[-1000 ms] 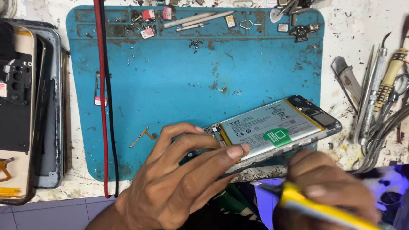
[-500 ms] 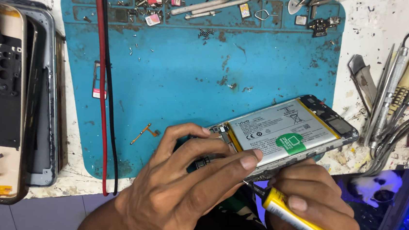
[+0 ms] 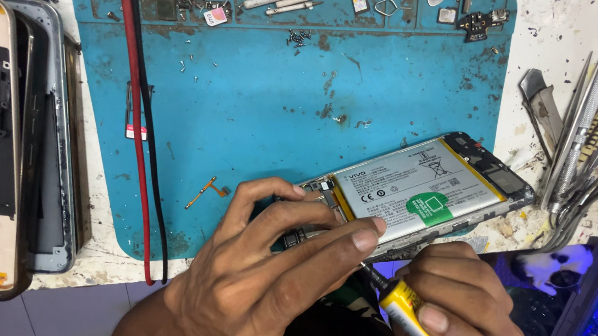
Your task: The person repairs an opened smartphone on a work mat. They solder a small flex cable connector with a soldering iron, apply adhesive from a tube to the phone frame, press the battery and board into place, pry at the assembly with a metal tool, and drive screws with a screwdriver.
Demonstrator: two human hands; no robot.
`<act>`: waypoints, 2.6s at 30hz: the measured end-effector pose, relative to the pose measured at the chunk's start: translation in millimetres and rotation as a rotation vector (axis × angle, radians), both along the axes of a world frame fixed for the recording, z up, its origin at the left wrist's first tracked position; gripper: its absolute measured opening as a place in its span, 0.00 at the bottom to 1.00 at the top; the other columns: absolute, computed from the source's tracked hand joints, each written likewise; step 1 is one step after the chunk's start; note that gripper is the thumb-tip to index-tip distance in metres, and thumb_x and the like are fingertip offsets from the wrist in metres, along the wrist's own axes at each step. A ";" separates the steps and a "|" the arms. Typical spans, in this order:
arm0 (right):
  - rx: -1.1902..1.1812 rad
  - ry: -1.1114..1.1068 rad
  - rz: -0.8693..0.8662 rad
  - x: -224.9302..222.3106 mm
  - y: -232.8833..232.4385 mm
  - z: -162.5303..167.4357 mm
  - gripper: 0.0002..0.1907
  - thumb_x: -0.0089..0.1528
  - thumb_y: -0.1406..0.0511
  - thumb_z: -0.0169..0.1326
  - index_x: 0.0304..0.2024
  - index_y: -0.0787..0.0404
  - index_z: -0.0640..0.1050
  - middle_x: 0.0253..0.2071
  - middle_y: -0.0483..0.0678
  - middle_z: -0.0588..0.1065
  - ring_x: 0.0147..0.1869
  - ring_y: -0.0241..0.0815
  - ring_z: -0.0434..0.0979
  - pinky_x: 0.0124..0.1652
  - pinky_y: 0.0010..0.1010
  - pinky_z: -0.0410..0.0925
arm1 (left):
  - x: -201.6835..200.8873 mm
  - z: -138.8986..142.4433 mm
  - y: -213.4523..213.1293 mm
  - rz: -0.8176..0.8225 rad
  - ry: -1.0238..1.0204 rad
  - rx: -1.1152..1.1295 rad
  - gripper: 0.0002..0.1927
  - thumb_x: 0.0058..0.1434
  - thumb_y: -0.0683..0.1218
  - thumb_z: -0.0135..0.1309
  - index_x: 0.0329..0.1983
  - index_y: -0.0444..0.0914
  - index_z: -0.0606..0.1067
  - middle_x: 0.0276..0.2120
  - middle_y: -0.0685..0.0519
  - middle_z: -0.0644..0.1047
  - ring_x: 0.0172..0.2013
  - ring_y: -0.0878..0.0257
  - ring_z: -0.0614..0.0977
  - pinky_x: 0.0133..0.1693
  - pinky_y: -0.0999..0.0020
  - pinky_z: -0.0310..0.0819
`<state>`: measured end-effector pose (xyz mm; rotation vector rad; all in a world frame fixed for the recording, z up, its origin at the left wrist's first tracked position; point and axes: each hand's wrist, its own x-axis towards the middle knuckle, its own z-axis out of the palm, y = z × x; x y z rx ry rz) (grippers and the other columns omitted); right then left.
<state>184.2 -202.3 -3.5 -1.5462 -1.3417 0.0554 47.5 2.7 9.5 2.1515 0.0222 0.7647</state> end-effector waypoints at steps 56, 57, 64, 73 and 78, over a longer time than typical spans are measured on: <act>-0.089 -0.020 -0.128 -1.5 -3.1 12.9 0.28 0.53 0.72 0.67 0.50 0.61 0.67 0.36 0.54 0.75 0.38 0.46 0.79 0.38 0.38 0.76 | 0.7 -0.1 -2.0 0.013 0.008 0.026 0.29 0.65 0.38 0.68 0.62 0.32 0.63 0.50 0.45 0.82 0.45 0.56 0.83 0.50 0.51 0.74; -0.085 -0.022 -0.121 -1.5 -3.5 12.9 0.28 0.53 0.72 0.67 0.50 0.61 0.67 0.36 0.54 0.75 0.38 0.46 0.79 0.38 0.38 0.76 | 1.0 -0.3 -1.8 0.012 0.006 0.028 0.30 0.64 0.38 0.68 0.62 0.32 0.62 0.50 0.45 0.82 0.45 0.56 0.83 0.50 0.51 0.74; -0.079 -0.023 -0.145 -3.0 -11.5 7.6 0.27 0.53 0.72 0.67 0.50 0.62 0.67 0.35 0.54 0.75 0.38 0.46 0.78 0.39 0.39 0.75 | 0.7 0.0 -1.9 0.009 0.010 0.028 0.31 0.64 0.37 0.68 0.63 0.32 0.61 0.51 0.45 0.82 0.45 0.56 0.82 0.51 0.51 0.74; -0.132 -0.006 -0.170 -1.7 -12.2 15.4 0.27 0.52 0.72 0.65 0.50 0.62 0.67 0.36 0.54 0.75 0.38 0.48 0.77 0.40 0.42 0.75 | 0.1 -1.2 -1.8 0.006 0.005 0.031 0.31 0.63 0.37 0.69 0.62 0.32 0.62 0.51 0.44 0.82 0.46 0.55 0.82 0.50 0.50 0.74; -0.099 0.009 -0.189 -1.6 -23.3 8.5 0.26 0.53 0.72 0.64 0.50 0.61 0.67 0.36 0.54 0.75 0.38 0.47 0.77 0.40 0.41 0.76 | -0.8 -0.9 -1.7 0.001 0.011 0.029 0.31 0.63 0.37 0.69 0.62 0.32 0.62 0.51 0.45 0.82 0.46 0.55 0.82 0.50 0.49 0.74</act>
